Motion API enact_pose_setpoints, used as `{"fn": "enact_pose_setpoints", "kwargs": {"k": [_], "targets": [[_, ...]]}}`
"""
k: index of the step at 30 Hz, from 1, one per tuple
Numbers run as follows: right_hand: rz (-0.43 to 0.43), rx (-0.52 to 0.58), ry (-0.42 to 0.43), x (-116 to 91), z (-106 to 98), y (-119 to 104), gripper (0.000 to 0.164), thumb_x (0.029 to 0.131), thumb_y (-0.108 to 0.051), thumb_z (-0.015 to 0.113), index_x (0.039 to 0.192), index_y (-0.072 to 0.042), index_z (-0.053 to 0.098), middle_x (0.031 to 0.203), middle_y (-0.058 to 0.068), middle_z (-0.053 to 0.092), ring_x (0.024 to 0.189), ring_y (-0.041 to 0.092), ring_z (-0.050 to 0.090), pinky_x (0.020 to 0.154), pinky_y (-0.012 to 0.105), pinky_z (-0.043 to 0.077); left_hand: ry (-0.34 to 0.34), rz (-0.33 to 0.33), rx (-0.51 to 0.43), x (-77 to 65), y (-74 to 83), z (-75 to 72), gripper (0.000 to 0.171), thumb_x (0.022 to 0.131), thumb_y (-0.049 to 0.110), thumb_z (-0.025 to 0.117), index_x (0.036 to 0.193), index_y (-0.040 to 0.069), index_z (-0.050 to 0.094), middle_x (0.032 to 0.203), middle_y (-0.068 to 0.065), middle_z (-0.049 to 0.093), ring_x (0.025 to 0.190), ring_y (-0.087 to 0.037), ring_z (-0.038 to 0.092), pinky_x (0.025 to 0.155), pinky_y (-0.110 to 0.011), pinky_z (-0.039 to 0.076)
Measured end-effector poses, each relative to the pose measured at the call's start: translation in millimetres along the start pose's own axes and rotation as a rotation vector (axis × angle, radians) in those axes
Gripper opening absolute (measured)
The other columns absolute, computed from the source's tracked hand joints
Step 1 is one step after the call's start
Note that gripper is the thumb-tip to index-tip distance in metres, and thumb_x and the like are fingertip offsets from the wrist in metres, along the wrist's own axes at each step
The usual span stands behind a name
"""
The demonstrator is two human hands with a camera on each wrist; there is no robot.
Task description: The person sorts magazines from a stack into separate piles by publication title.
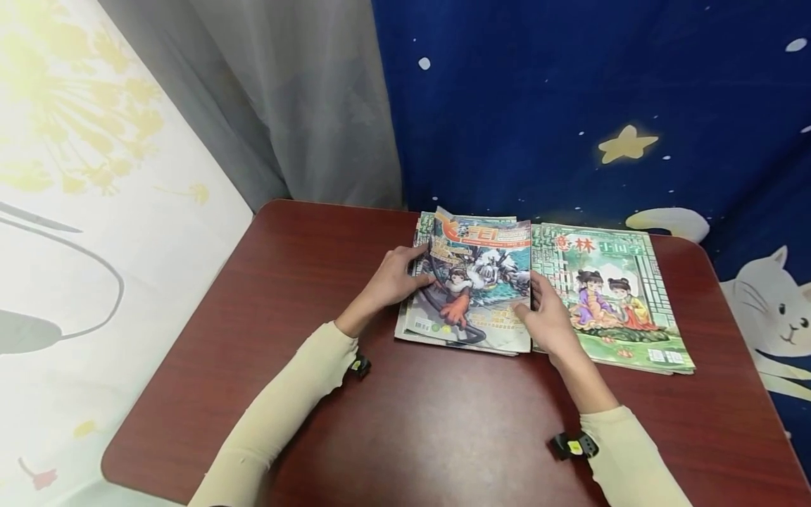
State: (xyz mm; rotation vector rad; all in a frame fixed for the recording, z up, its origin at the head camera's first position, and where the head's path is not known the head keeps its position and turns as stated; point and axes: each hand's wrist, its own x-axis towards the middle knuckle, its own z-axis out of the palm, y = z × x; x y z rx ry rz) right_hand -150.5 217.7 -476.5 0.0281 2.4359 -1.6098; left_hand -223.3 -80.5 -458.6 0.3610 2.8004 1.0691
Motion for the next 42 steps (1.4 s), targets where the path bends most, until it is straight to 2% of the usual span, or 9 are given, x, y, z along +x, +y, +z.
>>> {"fn": "enact_pose_setpoints", "kwargs": {"k": [7, 12, 18, 23, 27, 30, 32, 36, 42], "targets": [[-0.038, 0.033, 0.164, -5, 9, -10, 0.075, 0.106, -0.001, 0.05, 0.17, -0.007, 0.012, 0.174, 0.026, 0.017, 0.161, 0.048, 0.02, 0.13, 0.06, 0.02, -0.064, 0.033, -0.19, 0.2, 15.9, 2.2, 0.076, 0.102, 0.016, 0.069, 0.167, 0.03, 0.034, 0.137, -0.01, 0.071, 0.118, -0.018, 0.07, 0.094, -0.034, 0.057], [-0.028, 0.056, 0.259, -8, 17, -20, 0.075, 0.102, 0.003, 0.049, 0.17, -0.011, 0.022, 0.174, 0.019, 0.026, 0.156, 0.045, 0.036, 0.126, 0.057, 0.033, -0.047, 0.025, -0.202, -2.8, 18.6, 2.3, 0.073, 0.103, 0.015, 0.067, 0.167, 0.03, 0.035, 0.129, -0.012, 0.069, 0.102, -0.016, 0.064, 0.084, -0.031, 0.052], [0.004, 0.161, 0.289, -3, 26, -27, 0.076, 0.099, 0.006, 0.05, 0.169, -0.014, 0.026, 0.174, 0.013, 0.029, 0.153, 0.037, 0.041, 0.097, 0.015, 0.05, -0.025, -0.009, -0.369, -6.0, 7.3, -0.6, 0.072, 0.102, 0.008, 0.066, 0.166, 0.027, 0.037, 0.15, -0.018, 0.06, 0.124, -0.024, 0.067, 0.093, -0.036, 0.056], [-0.007, 0.194, 0.297, 3, 33, -29, 0.075, 0.099, 0.008, 0.05, 0.167, -0.012, 0.028, 0.173, 0.016, 0.032, 0.152, 0.037, 0.041, 0.081, 0.009, 0.045, -0.027, -0.019, -0.567, -6.3, -7.4, -11.8, 0.071, 0.102, 0.002, 0.06, 0.166, 0.025, 0.038, 0.151, -0.02, 0.058, 0.117, -0.024, 0.067, 0.087, -0.026, 0.052], [-0.016, 0.185, 0.278, 7, 42, -33, 0.072, 0.1, 0.006, 0.052, 0.166, -0.014, 0.03, 0.172, 0.014, 0.033, 0.097, 0.017, 0.065, 0.07, 0.014, 0.044, -0.024, -0.019, -0.667, -6.4, -19.4, -25.0, 0.07, 0.102, -0.002, 0.058, 0.165, 0.023, 0.039, 0.143, -0.019, 0.065, 0.113, -0.023, 0.068, 0.088, -0.024, 0.053], [-0.025, 0.193, 0.271, 10, 50, -39, 0.071, 0.1, 0.005, 0.053, 0.165, -0.015, 0.032, 0.171, 0.013, 0.034, 0.062, 0.005, 0.042, 0.06, 0.018, 0.043, -0.023, -0.026, -0.68, -6.9, -29.7, -34.7, 0.069, 0.103, -0.001, 0.058, 0.165, 0.024, 0.038, 0.142, -0.018, 0.065, 0.113, -0.024, 0.069, 0.088, -0.025, 0.053], [-0.027, 0.201, 0.265, 13, 58, -42, 0.072, 0.099, 0.006, 0.054, 0.165, -0.015, 0.032, 0.171, 0.014, 0.035, 0.065, 0.006, 0.046, 0.061, 0.017, 0.045, -0.019, -0.034, -0.684, -7.9, -37.5, -40.9, 0.069, 0.104, 0.0, 0.057, 0.165, 0.025, 0.038, 0.142, -0.018, 0.065, 0.113, -0.024, 0.069, 0.088, -0.025, 0.053], [-0.02, 0.221, 0.228, 20, 73, -51, 0.076, 0.099, 0.006, 0.054, 0.167, -0.016, 0.028, 0.171, 0.013, 0.032, 0.11, 0.024, 0.06, 0.074, 0.017, 0.048, -0.004, -0.048, -0.702, -11.0, -55.4, -54.0, 0.069, 0.104, -0.001, 0.056, 0.165, 0.024, 0.038, 0.142, -0.019, 0.065, 0.112, -0.023, 0.069, 0.087, -0.024, 0.053], [-0.053, 0.214, 0.171, 30, 92, -63, 0.075, 0.097, 0.004, 0.057, 0.165, -0.016, 0.031, 0.171, 0.012, 0.034, 0.116, 0.04, 0.061, 0.071, 0.022, 0.049, -0.002, -0.076, -0.705, -18.3, -78.3, -75.9, 0.067, 0.104, 0.0, 0.055, 0.165, 0.024, 0.039, 0.145, -0.019, 0.063, 0.12, -0.023, 0.066, 0.091, -0.025, 0.053]]}}
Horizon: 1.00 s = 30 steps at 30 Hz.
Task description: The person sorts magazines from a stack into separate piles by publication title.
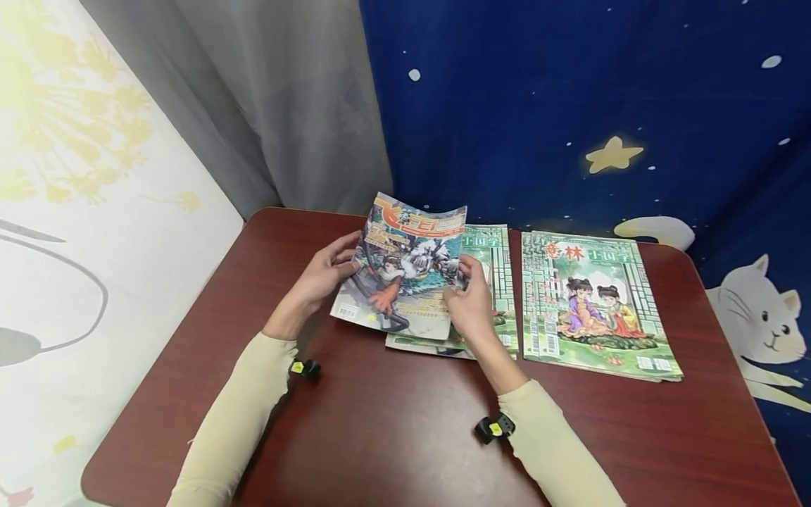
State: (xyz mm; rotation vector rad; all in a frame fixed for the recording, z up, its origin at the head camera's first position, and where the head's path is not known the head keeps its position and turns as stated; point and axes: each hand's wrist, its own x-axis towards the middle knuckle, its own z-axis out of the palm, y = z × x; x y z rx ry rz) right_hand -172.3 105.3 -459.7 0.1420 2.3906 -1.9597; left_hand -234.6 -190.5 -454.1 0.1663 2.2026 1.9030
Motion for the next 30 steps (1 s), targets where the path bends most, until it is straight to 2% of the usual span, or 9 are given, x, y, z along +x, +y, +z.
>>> {"fn": "enact_pose_setpoints", "kwargs": {"k": [6, 8, 9, 12, 15, 16, 23, 27, 30], "targets": [[-0.034, -0.02, -0.049, 6, 19, -6, 0.075, 0.097, -0.001, 0.065, 0.163, -0.016, 0.035, 0.168, 0.012, 0.04, 0.093, 0.028, 0.067, 0.07, 0.026, 0.053, 0.023, -0.025, 0.028, -6.1, 1.1, -26.0, 0.067, 0.105, 0.0, 0.054, 0.165, 0.026, 0.039, 0.145, -0.017, 0.064, 0.126, -0.028, 0.064, 0.092, -0.027, 0.053], [-0.059, -0.076, -0.07, 10, 26, -7, 0.076, 0.096, -0.006, 0.069, 0.163, -0.016, 0.035, 0.166, 0.012, 0.043, 0.079, 0.025, 0.064, 0.07, 0.03, 0.053, 0.035, -0.029, 0.038, -7.1, 1.1, -34.5, 0.067, 0.105, 0.0, 0.053, 0.165, 0.027, 0.039, 0.146, -0.017, 0.063, 0.127, -0.029, 0.063, 0.092, -0.026, 0.054], [-0.067, -0.114, -0.079, 11, 30, -8, 0.077, 0.096, -0.008, 0.071, 0.163, -0.016, 0.035, 0.166, 0.011, 0.044, 0.082, 0.026, 0.065, 0.075, 0.034, 0.055, 0.039, -0.036, 0.048, -7.7, 0.2, -38.8, 0.068, 0.105, 0.0, 0.052, 0.165, 0.027, 0.038, 0.147, -0.016, 0.063, 0.128, -0.029, 0.063, 0.091, -0.026, 0.054], [-0.089, -0.213, -0.107, 15, 42, -10, 0.08, 0.094, -0.012, 0.075, 0.164, -0.016, 0.035, 0.165, 0.01, 0.047, 0.073, 0.024, 0.063, 0.074, 0.038, 0.055, 0.046, -0.06, 0.068, -10.6, -4.2, -51.0, 0.068, 0.106, 0.0, 0.052, 0.166, 0.028, 0.037, 0.149, -0.017, 0.061, 0.13, -0.029, 0.062, 0.091, -0.025, 0.054], [-0.101, -0.274, -0.118, 18, 55, -10, 0.081, 0.093, -0.012, 0.075, 0.164, -0.015, 0.035, 0.164, 0.01, 0.048, 0.069, 0.021, 0.062, 0.07, 0.036, 0.055, 0.055, -0.087, 0.086, -13.5, -10.2, -60.2, 0.068, 0.107, 0.0, 0.052, 0.166, 0.029, 0.035, 0.15, -0.017, 0.06, 0.131, -0.029, 0.061, 0.091, -0.023, 0.054], [-0.111, -0.291, -0.119, 20, 60, -11, 0.081, 0.093, -0.011, 0.075, 0.163, -0.014, 0.035, 0.164, 0.011, 0.049, 0.061, 0.018, 0.054, 0.065, 0.033, 0.051, 0.06, -0.091, 0.085, -14.5, -12.1, -63.0, 0.068, 0.107, 0.0, 0.052, 0.167, 0.028, 0.035, 0.151, -0.018, 0.06, 0.13, -0.03, 0.061, 0.09, -0.023, 0.054], [-0.12, -0.371, -0.125, 27, 85, -14, 0.082, 0.091, -0.006, 0.072, 0.164, -0.012, 0.034, 0.162, 0.011, 0.051, 0.053, 0.013, 0.038, 0.055, 0.029, 0.042, 0.112, -0.099, 0.109, -17.3, -13.9, -76.1, 0.066, 0.108, 0.001, 0.049, 0.167, 0.025, 0.034, 0.151, -0.019, 0.059, 0.122, -0.023, 0.063, 0.085, -0.019, 0.053], [-0.102, -0.38, -0.16, 31, 96, -16, 0.083, 0.092, -0.003, 0.07, 0.165, -0.009, 0.031, 0.164, 0.012, 0.049, 0.054, 0.013, 0.041, 0.054, 0.028, 0.043, 0.14, -0.1, 0.138, -17.6, -12.1, -78.8, 0.064, 0.109, 0.001, 0.047, 0.168, 0.023, 0.033, 0.151, -0.019, 0.058, 0.111, -0.018, 0.062, 0.078, -0.02, 0.049], [-0.09, -0.4, -0.184, 34, 103, -17, 0.081, 0.095, -0.003, 0.069, 0.166, -0.008, 0.029, 0.165, 0.013, 0.046, 0.055, 0.015, 0.042, 0.057, 0.03, 0.043, 0.16, -0.1, 0.162, -17.5, -12.3, -79.9, 0.062, 0.109, 0.001, 0.046, 0.167, 0.022, 0.034, 0.152, -0.019, 0.058, 0.114, -0.02, 0.062, 0.078, -0.019, 0.049]]}}
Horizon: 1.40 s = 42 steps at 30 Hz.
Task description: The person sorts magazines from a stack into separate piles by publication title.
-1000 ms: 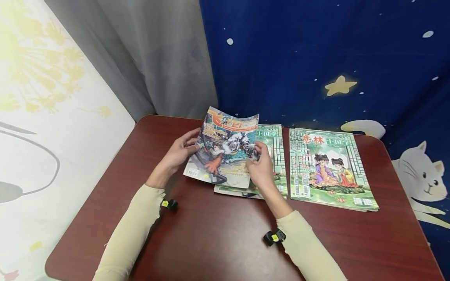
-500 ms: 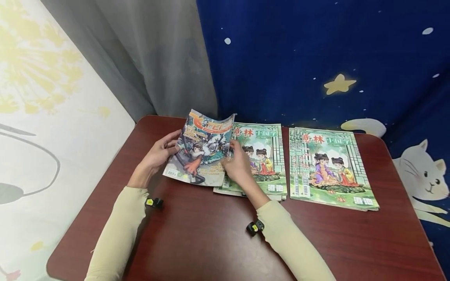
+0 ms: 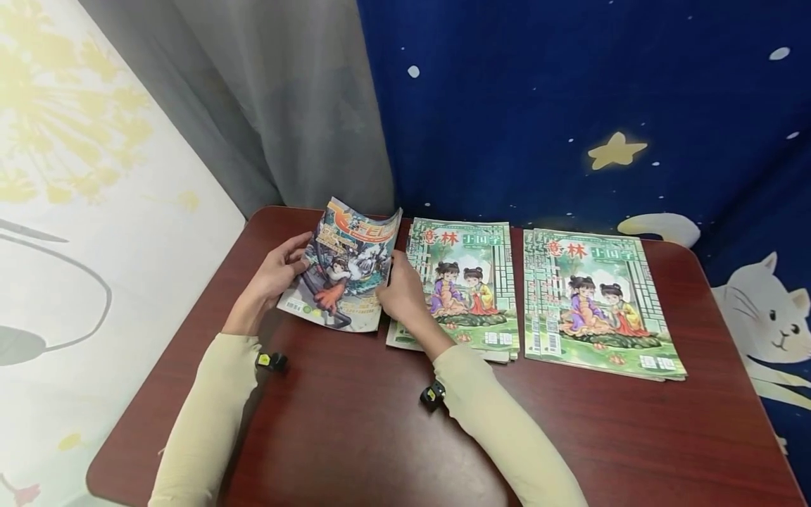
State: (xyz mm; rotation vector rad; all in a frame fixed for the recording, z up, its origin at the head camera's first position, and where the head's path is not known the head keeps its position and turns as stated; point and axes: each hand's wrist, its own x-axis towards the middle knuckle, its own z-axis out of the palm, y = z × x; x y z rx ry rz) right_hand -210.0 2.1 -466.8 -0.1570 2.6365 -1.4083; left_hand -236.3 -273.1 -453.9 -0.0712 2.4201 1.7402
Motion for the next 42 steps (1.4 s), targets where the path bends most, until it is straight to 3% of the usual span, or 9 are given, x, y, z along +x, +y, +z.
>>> {"fn": "enact_pose_setpoints", "kwargs": {"k": [6, 9, 12, 14, 18, 24, 33, 38, 42], "targets": [[0.027, -0.003, -0.023, 4, 6, -1, 0.079, 0.099, -0.008, 0.069, 0.166, -0.007, 0.027, 0.166, 0.014, 0.045, 0.066, 0.028, 0.052, 0.072, 0.04, 0.047, 0.021, 0.012, 0.014, 1.2, -4.3, -1.7, 0.062, 0.11, 0.0, 0.043, 0.167, 0.02, 0.033, 0.153, -0.022, 0.056, 0.128, -0.032, 0.058, 0.084, -0.018, 0.05], [0.037, 0.005, -0.019, 6, 6, -2, 0.082, 0.098, -0.011, 0.071, 0.167, -0.006, 0.027, 0.167, 0.016, 0.042, 0.105, 0.039, 0.067, 0.093, 0.047, 0.054, 0.045, 0.018, 0.022, 4.1, -7.9, -2.7, 0.061, 0.109, 0.0, 0.043, 0.167, 0.019, 0.035, 0.152, -0.022, 0.057, 0.127, -0.032, 0.058, 0.083, -0.018, 0.049], [0.058, 0.023, -0.031, 6, 7, -4, 0.084, 0.098, -0.02, 0.073, 0.167, -0.005, 0.027, 0.169, 0.019, 0.038, 0.147, 0.042, 0.048, 0.119, 0.053, 0.045, 0.067, 0.022, 0.041, 7.3, -12.0, -3.9, 0.061, 0.109, -0.001, 0.042, 0.167, 0.016, 0.034, 0.151, -0.023, 0.057, 0.127, -0.032, 0.058, 0.082, -0.017, 0.048], [0.091, 0.039, -0.042, 6, 7, -6, 0.086, 0.1, -0.028, 0.072, 0.168, -0.005, 0.026, 0.171, 0.019, 0.034, 0.158, 0.04, 0.034, 0.127, 0.055, 0.034, 0.078, 0.019, 0.058, 10.5, -14.2, -4.2, 0.061, 0.108, -0.002, 0.042, 0.167, 0.015, 0.035, 0.151, -0.024, 0.057, 0.127, -0.031, 0.058, 0.081, -0.017, 0.048], [0.156, 0.111, -0.051, 4, 9, -12, 0.087, 0.103, -0.042, 0.066, 0.169, -0.007, 0.022, 0.174, 0.016, 0.028, 0.161, 0.038, 0.028, 0.13, 0.055, 0.029, 0.096, 0.011, 0.091, 18.4, -18.6, -4.3, 0.06, 0.108, -0.002, 0.041, 0.166, 0.014, 0.036, 0.151, -0.022, 0.058, 0.129, -0.031, 0.057, 0.086, -0.02, 0.046], [0.159, 0.191, -0.066, 0, 12, -20, 0.09, 0.103, -0.047, 0.063, 0.169, -0.004, 0.018, 0.176, 0.017, 0.023, 0.162, 0.039, 0.024, 0.131, 0.055, 0.027, 0.116, 0.005, 0.186, 27.6, -23.1, -2.1, 0.06, 0.105, -0.002, 0.042, 0.164, 0.011, 0.04, 0.146, -0.022, 0.06, 0.124, -0.03, 0.056, 0.097, -0.032, 0.043], [0.149, 0.191, -0.078, -3, 10, -19, 0.087, 0.104, -0.048, 0.062, 0.169, -0.009, 0.022, 0.175, 0.016, 0.026, 0.161, 0.04, 0.027, 0.13, 0.057, 0.027, 0.201, 0.027, 0.488, 27.2, -24.7, 3.0, 0.048, 0.106, 0.008, 0.049, 0.154, 0.005, 0.052, 0.14, -0.025, 0.06, 0.123, -0.038, 0.056, 0.107, -0.054, 0.046], [0.133, 0.178, -0.09, -6, 10, -20, 0.083, 0.104, -0.047, 0.063, 0.168, -0.008, 0.026, 0.173, 0.017, 0.031, 0.159, 0.041, 0.032, 0.128, 0.058, 0.031, 0.195, 0.02, 0.643, 24.1, -23.4, 9.6, 0.053, 0.107, 0.024, 0.057, 0.154, 0.001, 0.05, 0.151, -0.031, 0.048, 0.138, -0.048, 0.045, 0.117, -0.062, 0.039], [0.083, 0.113, -0.068, -10, 6, -18, 0.08, 0.103, -0.048, 0.063, 0.166, -0.009, 0.032, 0.169, 0.017, 0.04, 0.153, 0.041, 0.042, 0.124, 0.057, 0.037, 0.215, -0.003, 0.787, 21.2, -23.1, 17.0, 0.054, 0.106, 0.031, 0.059, 0.153, 0.004, 0.053, 0.152, -0.03, 0.044, 0.137, -0.049, 0.04, 0.115, -0.065, 0.038]]}}
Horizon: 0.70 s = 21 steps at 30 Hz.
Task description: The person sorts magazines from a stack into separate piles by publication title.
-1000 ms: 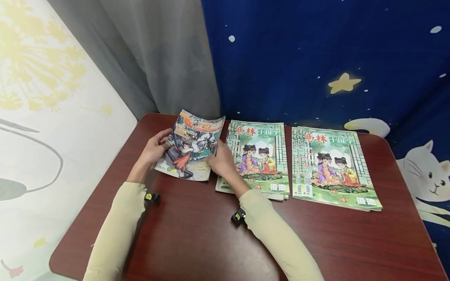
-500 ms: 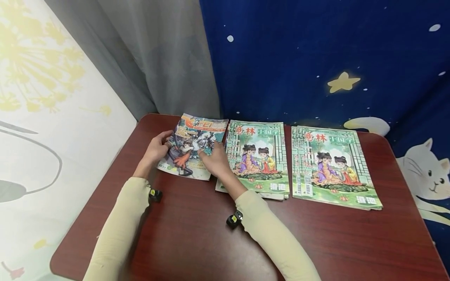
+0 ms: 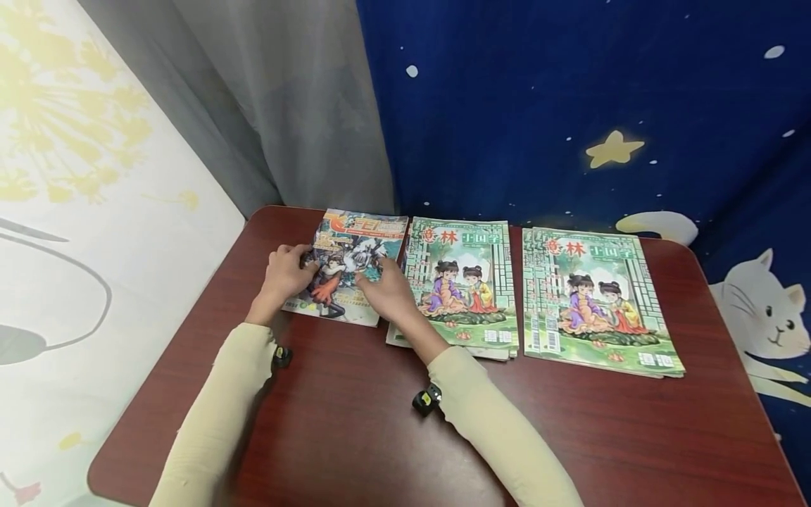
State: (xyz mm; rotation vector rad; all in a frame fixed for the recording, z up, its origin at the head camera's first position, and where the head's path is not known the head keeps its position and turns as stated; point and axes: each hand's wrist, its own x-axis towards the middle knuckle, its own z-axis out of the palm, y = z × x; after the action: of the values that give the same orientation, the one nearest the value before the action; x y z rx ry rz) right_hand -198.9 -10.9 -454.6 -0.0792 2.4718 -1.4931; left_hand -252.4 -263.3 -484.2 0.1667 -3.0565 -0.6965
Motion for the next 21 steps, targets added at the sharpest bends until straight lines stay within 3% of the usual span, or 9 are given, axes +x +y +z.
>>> {"fn": "enact_pose_setpoints", "kwargs": {"k": [3, 9, 16, 21], "targets": [[-0.055, -0.059, 0.026, -5, -6, 2, 0.077, 0.104, -0.047, 0.062, 0.164, -0.009, 0.035, 0.167, 0.016, 0.042, 0.152, 0.04, 0.043, 0.124, 0.057, 0.037, -0.001, -0.018, 0.083, -3.2, 4.5, -1.2, 0.058, 0.105, 0.035, 0.06, 0.155, 0.007, 0.051, 0.151, -0.029, 0.043, 0.135, -0.048, 0.041, 0.112, -0.066, 0.041], [-0.108, -0.115, 0.07, -16, -29, 10, 0.07, 0.105, -0.042, 0.062, 0.162, -0.009, 0.04, 0.168, 0.017, 0.041, 0.155, 0.041, 0.04, 0.126, 0.059, 0.034, -0.082, -0.046, 0.155, -6.9, 16.2, -7.0, 0.07, 0.103, 0.044, 0.06, 0.161, 0.008, 0.044, 0.156, -0.029, 0.039, 0.139, -0.05, 0.041, 0.113, -0.068, 0.041], [-0.108, -0.176, 0.129, -27, -65, 25, 0.069, 0.104, -0.042, 0.062, 0.161, -0.009, 0.041, 0.17, 0.015, 0.038, 0.15, 0.043, 0.044, 0.122, 0.064, 0.037, -0.145, -0.039, 0.194, -12.7, 30.2, -13.8, 0.075, 0.103, 0.05, 0.057, 0.158, 0.001, 0.045, 0.151, -0.033, 0.045, 0.135, -0.053, 0.046, 0.115, -0.067, 0.04], [-0.074, -0.158, 0.168, -29, -99, 38, 0.067, 0.105, -0.041, 0.06, 0.161, -0.01, 0.041, 0.169, 0.016, 0.04, 0.148, 0.044, 0.045, 0.121, 0.065, 0.037, -0.136, 0.01, 0.179, -17.4, 46.4, -15.2, 0.082, 0.104, 0.053, 0.056, 0.162, -0.002, 0.036, 0.16, -0.032, 0.038, 0.144, -0.053, 0.038, 0.121, -0.066, 0.032]]}}
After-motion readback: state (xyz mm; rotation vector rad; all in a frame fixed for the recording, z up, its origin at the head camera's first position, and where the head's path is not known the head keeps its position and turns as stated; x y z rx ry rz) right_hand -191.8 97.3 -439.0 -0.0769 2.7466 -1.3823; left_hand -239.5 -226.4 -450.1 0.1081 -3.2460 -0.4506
